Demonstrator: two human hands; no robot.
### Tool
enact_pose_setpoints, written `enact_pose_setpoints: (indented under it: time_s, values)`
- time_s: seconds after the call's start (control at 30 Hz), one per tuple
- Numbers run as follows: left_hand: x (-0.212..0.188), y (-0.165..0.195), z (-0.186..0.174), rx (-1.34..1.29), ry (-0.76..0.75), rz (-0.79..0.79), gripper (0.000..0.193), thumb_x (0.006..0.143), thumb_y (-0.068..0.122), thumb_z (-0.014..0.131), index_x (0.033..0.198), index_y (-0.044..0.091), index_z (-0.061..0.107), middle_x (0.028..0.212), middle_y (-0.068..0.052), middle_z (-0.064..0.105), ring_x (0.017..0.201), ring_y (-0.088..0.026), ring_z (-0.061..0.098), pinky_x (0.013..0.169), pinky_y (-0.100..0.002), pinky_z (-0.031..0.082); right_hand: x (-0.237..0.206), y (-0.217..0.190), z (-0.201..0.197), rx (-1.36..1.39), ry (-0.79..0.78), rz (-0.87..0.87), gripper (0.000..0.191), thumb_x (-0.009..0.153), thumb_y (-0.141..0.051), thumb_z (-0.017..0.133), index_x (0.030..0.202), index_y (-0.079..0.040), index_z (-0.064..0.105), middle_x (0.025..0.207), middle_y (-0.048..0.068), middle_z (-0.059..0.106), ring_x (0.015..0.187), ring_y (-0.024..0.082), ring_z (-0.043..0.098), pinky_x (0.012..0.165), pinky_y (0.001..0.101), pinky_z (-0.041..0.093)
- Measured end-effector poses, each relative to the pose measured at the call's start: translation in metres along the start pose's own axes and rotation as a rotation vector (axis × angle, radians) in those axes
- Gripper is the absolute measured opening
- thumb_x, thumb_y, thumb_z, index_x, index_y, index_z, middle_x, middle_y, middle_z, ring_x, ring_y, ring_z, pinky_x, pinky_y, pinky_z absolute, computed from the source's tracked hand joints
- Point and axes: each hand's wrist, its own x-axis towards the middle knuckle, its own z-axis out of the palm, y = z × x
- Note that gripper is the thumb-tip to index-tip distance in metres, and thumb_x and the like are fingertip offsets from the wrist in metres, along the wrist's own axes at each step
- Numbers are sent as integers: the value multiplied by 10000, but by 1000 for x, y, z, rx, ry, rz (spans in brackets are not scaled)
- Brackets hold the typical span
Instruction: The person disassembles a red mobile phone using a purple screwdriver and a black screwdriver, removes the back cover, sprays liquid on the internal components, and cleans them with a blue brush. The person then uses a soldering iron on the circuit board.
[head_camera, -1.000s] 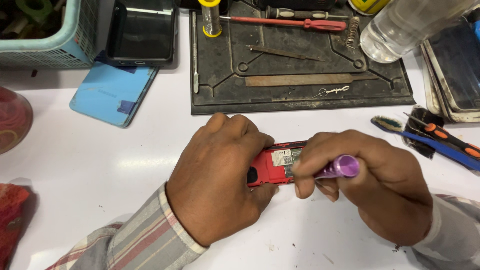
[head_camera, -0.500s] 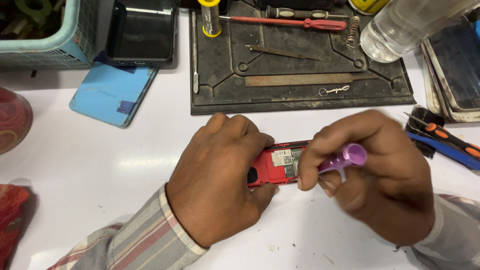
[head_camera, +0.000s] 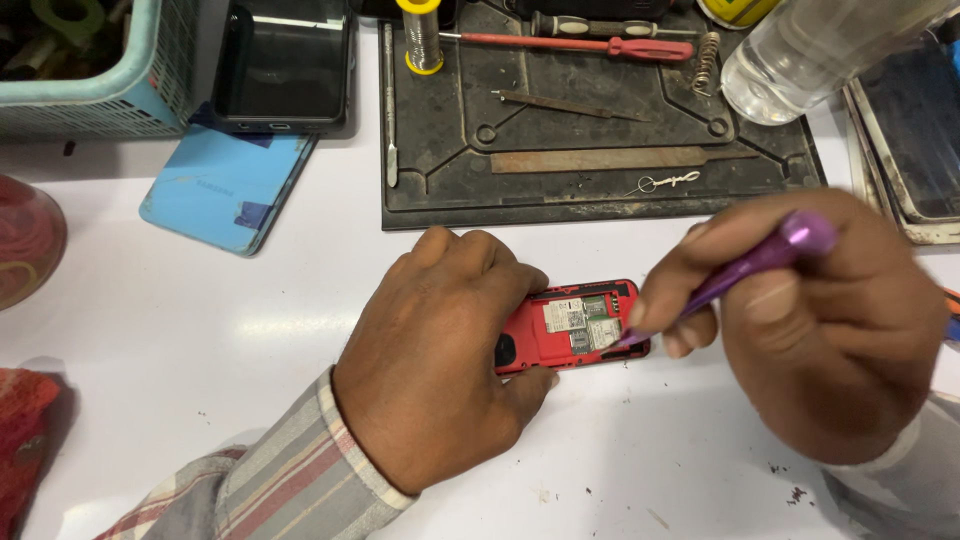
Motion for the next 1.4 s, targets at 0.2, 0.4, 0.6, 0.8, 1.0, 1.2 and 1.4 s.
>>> enact_pose_setpoints:
  time_s: [0.2,0.4,0.6,0.8,1.0,1.2,1.4]
  values:
    - [1,2,-2,8,4,7,399,640,169,845,994,18,741,911,-119,632,886,-321,558,776,-424,460,12,4,2,-138,100,-104,235,1102,-170,511,1250,4,456,994,216,715,747,131,684,705,262,601]
    - [-3,0,0,-35,-45,20,389,683,189,834,1032,45,742,948,-96,633,924,-303,553,812,-408,456,18,8,9,-302,34,-153,201,1106,-116,497,1243,13,428,1068,226,713,853,147,712,773,260,621]
    - [-5,-1,1,-55,-63,-3,399,682,181,824,1050,48,744,944,-90,638,906,-290,548,794,-406,456,17,10,12,-297,7,-134,223,1097,-135,504,1238,14,418,1082,218,711,941,182,734,812,281,632]
    - [-5,-2,1,-42,-58,7,398,675,181,826,1038,40,743,943,-93,638,907,-293,548,791,-409,456,17,11,16,-316,10,-146,242,1089,-151,524,1238,11,424,1065,199,700,978,193,743,812,279,647]
    - [-5,-2,1,-38,-67,-4,384,680,186,827,1027,42,746,945,-93,638,912,-293,549,796,-407,460,21,5,17,-425,-54,-233,252,1037,-172,627,1166,11,510,1127,165,668,916,163,696,749,227,617]
    - [-6,-1,1,-52,-59,-1,390,675,187,831,1033,52,752,947,-94,641,920,-301,559,805,-408,462,23,-5,18,-379,-81,-31,185,1003,-125,620,1108,23,656,1031,112,655,739,99,690,706,253,578]
    - [-4,3,-1,-51,-36,5,379,644,162,830,995,40,754,930,-103,650,903,-309,572,796,-410,471,24,-7,15,-253,-178,-9,285,1029,-120,528,1248,48,599,1034,137,699,735,95,684,673,237,621]
